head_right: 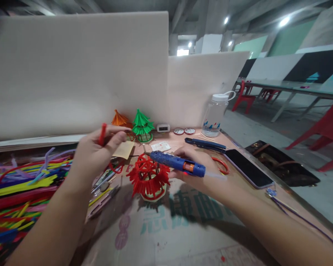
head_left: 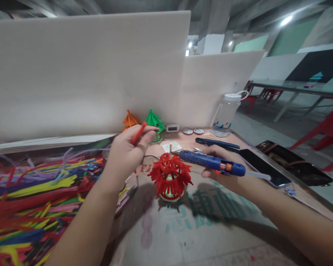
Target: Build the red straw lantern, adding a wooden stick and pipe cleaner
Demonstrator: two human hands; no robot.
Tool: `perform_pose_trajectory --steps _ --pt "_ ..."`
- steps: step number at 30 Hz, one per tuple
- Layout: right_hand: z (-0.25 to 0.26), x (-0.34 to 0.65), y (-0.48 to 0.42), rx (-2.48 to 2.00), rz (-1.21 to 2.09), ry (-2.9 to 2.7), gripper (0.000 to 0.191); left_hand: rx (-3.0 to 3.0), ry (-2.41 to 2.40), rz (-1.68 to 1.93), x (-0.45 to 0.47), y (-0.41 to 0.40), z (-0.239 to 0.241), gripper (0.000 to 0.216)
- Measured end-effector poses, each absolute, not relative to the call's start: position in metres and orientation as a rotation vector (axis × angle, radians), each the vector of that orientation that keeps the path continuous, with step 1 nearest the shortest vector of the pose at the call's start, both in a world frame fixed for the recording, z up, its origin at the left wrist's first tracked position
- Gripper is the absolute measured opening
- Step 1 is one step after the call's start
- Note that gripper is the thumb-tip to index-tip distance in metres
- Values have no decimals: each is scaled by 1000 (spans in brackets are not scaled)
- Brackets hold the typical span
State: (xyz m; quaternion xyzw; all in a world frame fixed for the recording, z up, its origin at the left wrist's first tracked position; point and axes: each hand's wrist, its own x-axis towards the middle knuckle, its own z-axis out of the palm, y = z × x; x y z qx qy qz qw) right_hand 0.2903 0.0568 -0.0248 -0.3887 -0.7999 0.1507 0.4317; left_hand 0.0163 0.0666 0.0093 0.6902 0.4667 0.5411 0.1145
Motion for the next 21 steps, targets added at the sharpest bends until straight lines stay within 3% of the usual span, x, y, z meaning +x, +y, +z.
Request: perform_pose_trajectory --steps 4,14,21 --pt "-31 294 59 -937 384 -2013 39 1841 1518 1647 0 62 17 28" --pt "-19 290 54 -867 539 -2028 49 1890 1479 1596 3 62 16 23" --pt "-22 291 55 -937 517 -1969 36 2277 1094 1453 22 74 -1 22"
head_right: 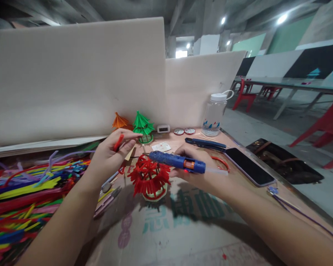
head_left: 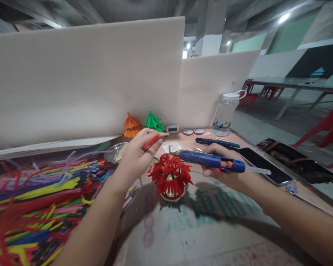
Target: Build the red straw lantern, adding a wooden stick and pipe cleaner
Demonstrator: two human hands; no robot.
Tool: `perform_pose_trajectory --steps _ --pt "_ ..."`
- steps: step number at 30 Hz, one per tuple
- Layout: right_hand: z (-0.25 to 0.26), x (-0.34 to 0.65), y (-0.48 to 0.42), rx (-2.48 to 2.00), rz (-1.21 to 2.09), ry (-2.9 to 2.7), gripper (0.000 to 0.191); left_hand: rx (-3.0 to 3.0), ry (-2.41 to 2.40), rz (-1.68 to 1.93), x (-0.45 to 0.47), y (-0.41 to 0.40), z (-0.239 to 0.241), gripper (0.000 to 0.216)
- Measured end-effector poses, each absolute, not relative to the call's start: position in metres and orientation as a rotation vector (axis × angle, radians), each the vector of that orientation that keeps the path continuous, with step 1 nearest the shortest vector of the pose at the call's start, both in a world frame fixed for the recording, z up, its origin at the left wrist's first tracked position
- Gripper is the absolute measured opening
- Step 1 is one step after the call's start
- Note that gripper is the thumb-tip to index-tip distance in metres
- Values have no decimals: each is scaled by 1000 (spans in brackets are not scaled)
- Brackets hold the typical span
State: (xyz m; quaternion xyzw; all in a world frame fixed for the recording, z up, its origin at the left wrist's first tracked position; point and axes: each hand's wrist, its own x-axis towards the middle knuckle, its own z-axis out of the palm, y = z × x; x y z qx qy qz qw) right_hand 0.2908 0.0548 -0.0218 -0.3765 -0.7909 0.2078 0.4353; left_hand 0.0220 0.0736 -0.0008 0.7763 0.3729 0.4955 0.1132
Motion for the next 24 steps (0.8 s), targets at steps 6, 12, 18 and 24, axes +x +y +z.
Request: perform_pose_trajectory --steps 6,12,18,24 --pt "-33 299 60 -992 424 -1967 40 2309 1016 1395 28 75 -4 20" --pt "-33 298 62 -987 384 -2012 35 2314 929 1419 30 74 -5 21" --pt "-31 291 58 -1034 395 -1972 37 2324 958 1420 31 73 -4 15" --pt "-37 294 58 -1000 325 -2030 35 2334 1068 1402 32 74 -6 12"
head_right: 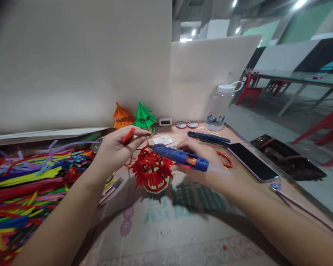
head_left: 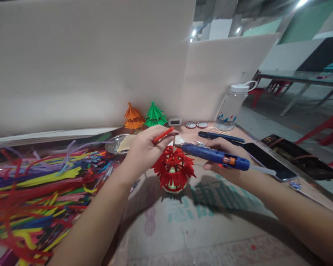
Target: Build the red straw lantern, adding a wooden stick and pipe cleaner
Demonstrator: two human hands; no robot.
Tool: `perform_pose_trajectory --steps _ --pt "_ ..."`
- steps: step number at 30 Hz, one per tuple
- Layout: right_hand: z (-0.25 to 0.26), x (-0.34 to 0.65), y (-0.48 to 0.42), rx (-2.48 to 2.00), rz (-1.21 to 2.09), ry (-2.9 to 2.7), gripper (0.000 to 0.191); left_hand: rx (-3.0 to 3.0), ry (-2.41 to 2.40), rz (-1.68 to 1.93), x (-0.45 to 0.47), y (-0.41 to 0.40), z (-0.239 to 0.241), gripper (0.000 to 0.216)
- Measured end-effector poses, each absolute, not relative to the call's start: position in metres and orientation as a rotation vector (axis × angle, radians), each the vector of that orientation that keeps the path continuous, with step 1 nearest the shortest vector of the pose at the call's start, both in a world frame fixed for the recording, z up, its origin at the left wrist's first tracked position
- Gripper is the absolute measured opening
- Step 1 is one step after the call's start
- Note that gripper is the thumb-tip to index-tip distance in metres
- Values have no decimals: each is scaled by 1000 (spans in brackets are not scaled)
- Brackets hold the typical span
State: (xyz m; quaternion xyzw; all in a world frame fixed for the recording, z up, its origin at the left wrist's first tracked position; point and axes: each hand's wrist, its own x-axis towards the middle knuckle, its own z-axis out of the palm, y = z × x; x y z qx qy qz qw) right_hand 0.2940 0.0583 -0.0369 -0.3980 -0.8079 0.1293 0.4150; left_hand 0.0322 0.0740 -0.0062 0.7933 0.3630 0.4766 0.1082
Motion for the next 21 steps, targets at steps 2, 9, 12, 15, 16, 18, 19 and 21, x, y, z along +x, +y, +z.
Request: perform_pose_trajectory --steps 2,9,12,15,16,18,19,21 --pt "-38 294 59 -1007 325 -2017 35 2335 1078 1402 33 74 -7 13" --pt "-38 293 59 -1030 359 -1985 36 2321 1099 1398 32 73 -7 14" --pt "-39 294 59 -1049 345 -1982 35 2323 1109 1395 32 73 -7 14" --pt "-40 295 60 -1043 353 -1998 32 2323 1112 1390 31 74 -7 14" --pt "-41 295 60 -1042 355 -2004 31 2321 1111 1386 31 74 -7 14" --pt "-41 296 60 -1037 351 -2007 31 2321 1108 1379 32 73 -6 13" --pt "-41 296 60 -1036 348 -2007 31 2323 1111 1375 32 73 -6 13" --pt "-41 296 60 -1024 346 -2013 31 2325 1127 1373 32 72 -5 13"
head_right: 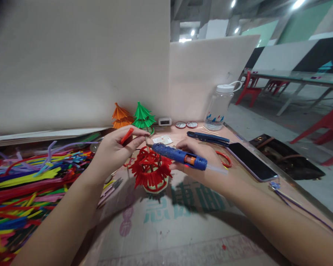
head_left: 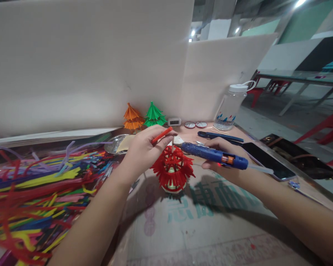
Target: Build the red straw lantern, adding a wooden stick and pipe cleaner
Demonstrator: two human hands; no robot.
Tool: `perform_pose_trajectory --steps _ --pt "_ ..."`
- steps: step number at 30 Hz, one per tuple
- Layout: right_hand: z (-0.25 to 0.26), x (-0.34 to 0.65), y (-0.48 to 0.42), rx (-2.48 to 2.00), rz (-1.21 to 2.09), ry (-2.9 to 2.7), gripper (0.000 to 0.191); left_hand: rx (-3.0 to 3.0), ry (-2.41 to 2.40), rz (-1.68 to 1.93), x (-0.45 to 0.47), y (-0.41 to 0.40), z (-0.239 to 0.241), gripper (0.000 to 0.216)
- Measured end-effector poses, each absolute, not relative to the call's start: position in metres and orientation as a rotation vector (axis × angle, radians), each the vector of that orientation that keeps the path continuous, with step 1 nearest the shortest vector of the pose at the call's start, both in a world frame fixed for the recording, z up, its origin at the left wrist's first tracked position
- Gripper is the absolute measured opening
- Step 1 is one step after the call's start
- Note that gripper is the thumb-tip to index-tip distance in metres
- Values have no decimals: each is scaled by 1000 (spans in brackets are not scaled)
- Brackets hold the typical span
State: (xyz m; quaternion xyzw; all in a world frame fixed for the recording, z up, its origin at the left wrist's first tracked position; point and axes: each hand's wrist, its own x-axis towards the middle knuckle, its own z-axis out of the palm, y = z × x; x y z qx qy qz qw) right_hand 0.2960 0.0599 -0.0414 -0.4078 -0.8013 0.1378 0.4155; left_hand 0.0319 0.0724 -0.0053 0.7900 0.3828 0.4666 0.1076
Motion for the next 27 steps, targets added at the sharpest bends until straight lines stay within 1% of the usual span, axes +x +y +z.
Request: perform_pose_trajectory --steps 8,17,27 --pt "-39 294 60 -976 283 -2016 34 2307 1142 1360 32 72 -4 14" --pt "-39 295 59 -975 272 -2029 31 2308 1146 1367 32 71 -3 14" --pt "-40 294 65 -1009 386 -1975 32 2341 1084 1407 32 73 -3 11"
